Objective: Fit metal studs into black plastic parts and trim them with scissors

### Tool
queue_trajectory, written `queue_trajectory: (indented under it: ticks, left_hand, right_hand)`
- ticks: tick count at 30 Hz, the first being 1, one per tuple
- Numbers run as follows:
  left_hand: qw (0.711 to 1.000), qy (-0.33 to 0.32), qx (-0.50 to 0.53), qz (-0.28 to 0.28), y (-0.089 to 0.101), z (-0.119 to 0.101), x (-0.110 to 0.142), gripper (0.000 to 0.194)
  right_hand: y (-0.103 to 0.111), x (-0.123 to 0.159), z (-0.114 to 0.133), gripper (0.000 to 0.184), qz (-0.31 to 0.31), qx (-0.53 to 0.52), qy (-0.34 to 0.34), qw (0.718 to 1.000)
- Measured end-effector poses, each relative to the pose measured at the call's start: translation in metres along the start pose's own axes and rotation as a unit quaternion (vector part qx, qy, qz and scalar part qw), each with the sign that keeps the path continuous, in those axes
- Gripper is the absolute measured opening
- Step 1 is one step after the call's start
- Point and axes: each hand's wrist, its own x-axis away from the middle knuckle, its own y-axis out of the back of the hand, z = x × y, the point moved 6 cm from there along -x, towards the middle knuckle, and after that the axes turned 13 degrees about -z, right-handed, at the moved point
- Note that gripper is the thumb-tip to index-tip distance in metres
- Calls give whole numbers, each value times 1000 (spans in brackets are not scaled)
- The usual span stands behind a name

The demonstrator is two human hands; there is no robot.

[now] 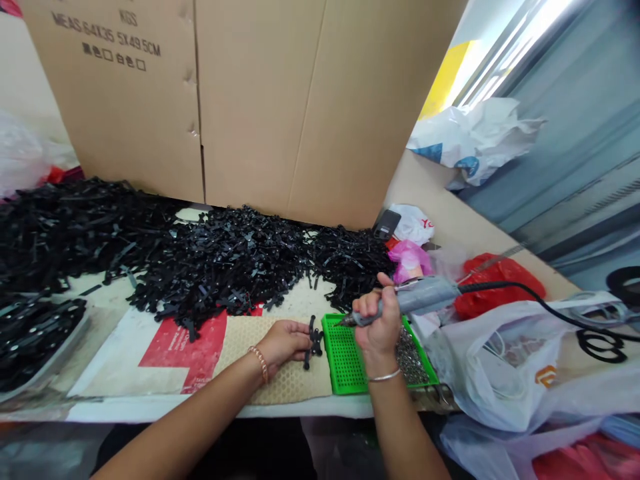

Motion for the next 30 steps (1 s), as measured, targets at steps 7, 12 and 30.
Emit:
queue_trajectory:
  ticks: [7,12,30]
  left_hand:
    - [1000,-17,3,0,2,2,-2,27]
    - [1000,-22,-4,2,2,3,-3,26]
    - [1000,-23,-10,9,0,1,-1,21]
  right_hand:
    - [-16,41,-26,30,30,1,-66,997]
    - [-13,38,-30,30,13,5,-66,998]
    - [-12,42,-30,32,25,31,-48,998]
